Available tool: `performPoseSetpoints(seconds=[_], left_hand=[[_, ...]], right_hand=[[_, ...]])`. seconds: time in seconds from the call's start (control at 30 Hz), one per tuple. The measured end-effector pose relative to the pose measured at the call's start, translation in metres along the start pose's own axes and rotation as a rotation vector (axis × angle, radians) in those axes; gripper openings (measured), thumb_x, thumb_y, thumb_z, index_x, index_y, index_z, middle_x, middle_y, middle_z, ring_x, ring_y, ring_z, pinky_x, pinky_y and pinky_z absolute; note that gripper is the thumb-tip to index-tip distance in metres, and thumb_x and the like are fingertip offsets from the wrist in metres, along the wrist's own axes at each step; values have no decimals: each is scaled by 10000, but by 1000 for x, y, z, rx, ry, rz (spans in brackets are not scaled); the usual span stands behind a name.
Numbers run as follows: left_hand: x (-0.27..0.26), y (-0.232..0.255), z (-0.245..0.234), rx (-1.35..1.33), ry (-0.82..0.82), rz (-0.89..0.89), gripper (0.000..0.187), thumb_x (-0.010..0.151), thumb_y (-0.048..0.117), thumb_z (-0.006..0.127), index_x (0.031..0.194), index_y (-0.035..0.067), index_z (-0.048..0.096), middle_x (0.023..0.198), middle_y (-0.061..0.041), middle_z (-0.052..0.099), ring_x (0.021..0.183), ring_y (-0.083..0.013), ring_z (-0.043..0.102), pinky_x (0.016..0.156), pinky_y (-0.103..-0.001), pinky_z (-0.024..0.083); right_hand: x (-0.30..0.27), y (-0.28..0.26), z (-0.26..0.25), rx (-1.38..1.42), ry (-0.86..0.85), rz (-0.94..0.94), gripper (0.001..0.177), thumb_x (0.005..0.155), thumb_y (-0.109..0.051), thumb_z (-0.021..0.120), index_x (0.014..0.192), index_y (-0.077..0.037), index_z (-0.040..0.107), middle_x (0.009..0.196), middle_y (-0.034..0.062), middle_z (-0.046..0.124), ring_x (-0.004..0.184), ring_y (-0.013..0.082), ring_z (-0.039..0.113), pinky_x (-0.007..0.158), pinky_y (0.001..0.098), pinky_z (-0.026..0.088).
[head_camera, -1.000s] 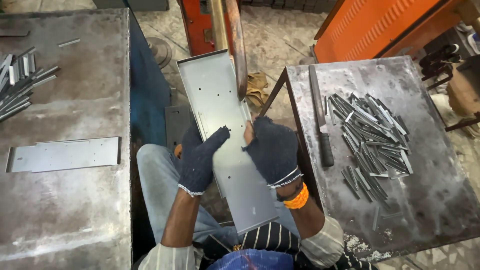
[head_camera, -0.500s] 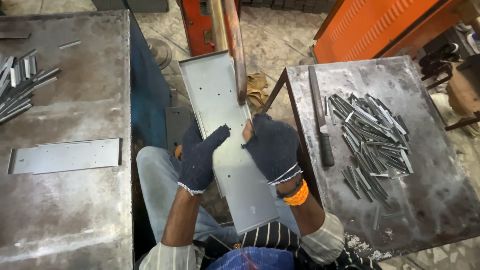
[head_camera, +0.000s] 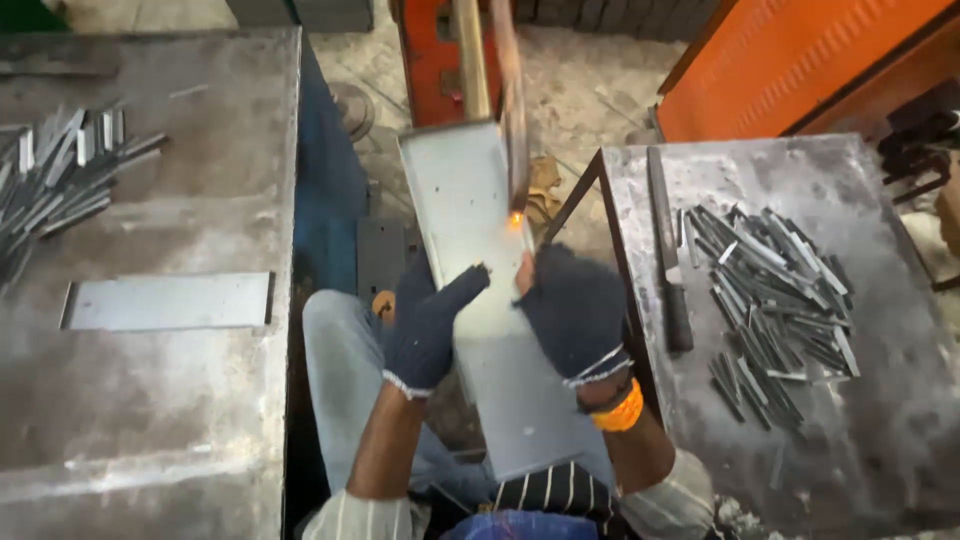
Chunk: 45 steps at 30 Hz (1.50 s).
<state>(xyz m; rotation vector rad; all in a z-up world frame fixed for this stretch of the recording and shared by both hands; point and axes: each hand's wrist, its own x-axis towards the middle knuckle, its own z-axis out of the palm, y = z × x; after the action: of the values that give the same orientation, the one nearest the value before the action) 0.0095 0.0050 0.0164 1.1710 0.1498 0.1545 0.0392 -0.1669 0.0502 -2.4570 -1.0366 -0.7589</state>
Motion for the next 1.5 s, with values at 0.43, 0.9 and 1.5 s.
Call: performPoseSetpoints(seconds=[0.43, 0.9, 1.5], left_hand=[[54, 6, -8, 49, 37, 7, 348, 830, 49, 763, 1150, -78, 710, 988, -139, 770, 814, -209, 734, 724, -336, 607], [48, 17, -6, -190, -16, 53, 626, 822, -60, 665, 1433, -17, 534, 1243, -144, 702, 1038, -217, 710, 884, -335, 598], [19, 1, -15, -155, -89, 80, 516, 927, -8, 677, 1423, -93, 565, 1254, -206, 701, 1058, -250, 694, 908, -368, 588]], right_hand=[[7, -6, -16, 124, -154, 379, 155, 883, -180, 642, 903, -26, 633, 751, 218, 658, 722, 431, 656, 659, 539, 498], [20, 3, 6, 333, -36, 347, 108, 874, -66, 625, 887, 12, 551, 814, 244, 604, 822, 455, 637, 702, 526, 484], [-2, -15, -2, 198, -88, 323, 258, 854, -75, 632, 1074, 50, 587, 825, 233, 615, 789, 448, 624, 699, 532, 480]])
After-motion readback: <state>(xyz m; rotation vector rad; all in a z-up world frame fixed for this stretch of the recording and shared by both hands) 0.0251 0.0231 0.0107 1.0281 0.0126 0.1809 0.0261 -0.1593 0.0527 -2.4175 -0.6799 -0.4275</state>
